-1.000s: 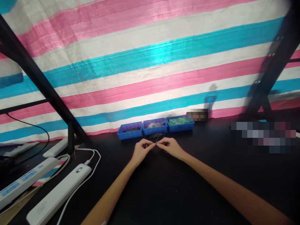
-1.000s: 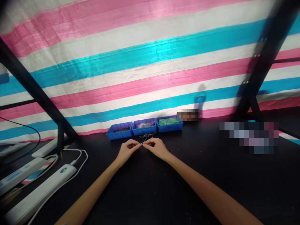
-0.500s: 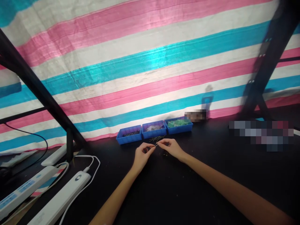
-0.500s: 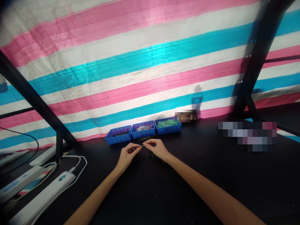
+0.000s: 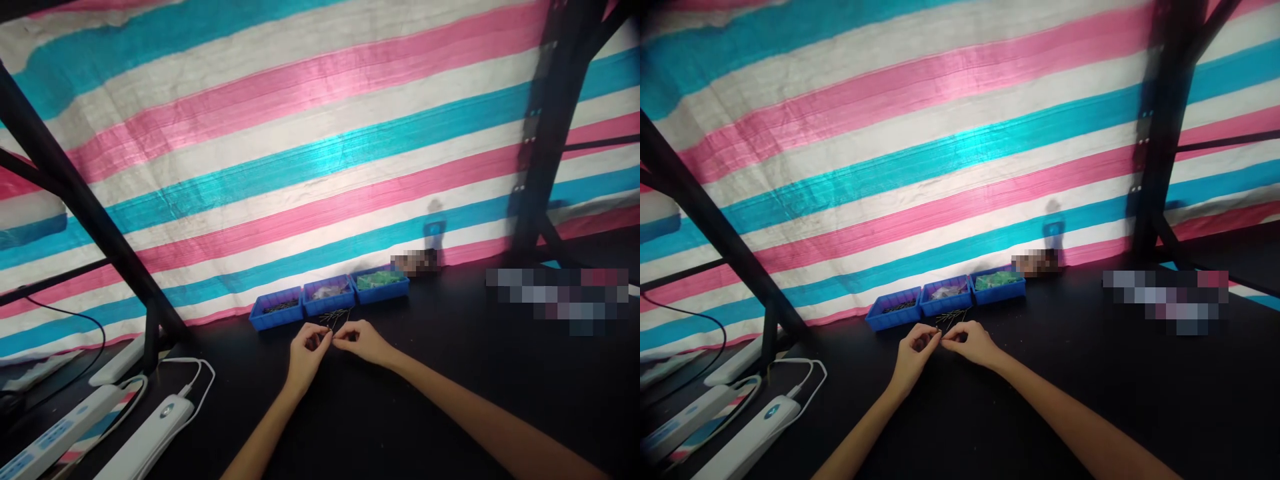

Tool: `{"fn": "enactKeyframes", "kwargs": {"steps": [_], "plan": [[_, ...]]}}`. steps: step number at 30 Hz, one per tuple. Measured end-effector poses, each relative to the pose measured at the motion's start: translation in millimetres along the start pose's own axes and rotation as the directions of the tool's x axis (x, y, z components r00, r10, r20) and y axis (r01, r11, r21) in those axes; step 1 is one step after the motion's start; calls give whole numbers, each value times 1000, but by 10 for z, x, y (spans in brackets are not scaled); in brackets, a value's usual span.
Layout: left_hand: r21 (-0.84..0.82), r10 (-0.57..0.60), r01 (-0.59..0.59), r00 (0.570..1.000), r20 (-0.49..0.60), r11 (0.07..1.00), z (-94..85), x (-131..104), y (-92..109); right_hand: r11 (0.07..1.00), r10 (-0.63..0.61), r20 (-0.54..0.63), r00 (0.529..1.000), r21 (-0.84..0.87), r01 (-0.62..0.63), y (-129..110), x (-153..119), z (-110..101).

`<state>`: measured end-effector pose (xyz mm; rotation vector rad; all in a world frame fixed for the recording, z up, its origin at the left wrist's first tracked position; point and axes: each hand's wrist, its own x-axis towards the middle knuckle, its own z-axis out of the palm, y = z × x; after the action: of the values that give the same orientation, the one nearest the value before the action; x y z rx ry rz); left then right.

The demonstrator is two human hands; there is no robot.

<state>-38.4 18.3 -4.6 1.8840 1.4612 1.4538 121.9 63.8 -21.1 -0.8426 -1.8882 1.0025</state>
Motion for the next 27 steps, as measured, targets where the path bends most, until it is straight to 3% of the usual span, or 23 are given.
{"fn": "enactKeyframes", "kwargs": {"steps": [5, 8, 10, 13, 17, 22, 25, 27], "plan": [[27, -24, 25, 999, -29, 999, -12, 0, -5, 972, 82, -81, 993, 228, -61, -29, 38, -23], [38, -38, 47, 977, -211, 998, -102, 77, -39, 944, 144, -130, 981, 317, -97, -26, 58, -25], [3, -65, 72, 927, -369, 997, -207, 179, -107, 936, 156, -128, 979, 335, -105, -14, 60, -18], [-73, -159, 141, 878, -452, 987, -391, 354, -268, 940, 143, -93, 985, 324, -105, 11, 55, -8], [-89, -201, 181, 921, -333, 979, -533, 445, -435, 950, 137, -83, 987, 294, -107, 30, 51, -16], [148, -12, 43, 979, -202, 988, -385, 301, -362, 970, 126, -103, 987, 223, -100, 35, 47, -31], [265, 85, -99, 994, 62, 959, -227, 181, -270, 993, 84, -145, 986, 88, -72, 32, 30, -21], [337, 115, -205, 956, 270, 919, -150, 112, -232, 999, 36, -173, 984, -21, -40, 22, 14, -10]]}}
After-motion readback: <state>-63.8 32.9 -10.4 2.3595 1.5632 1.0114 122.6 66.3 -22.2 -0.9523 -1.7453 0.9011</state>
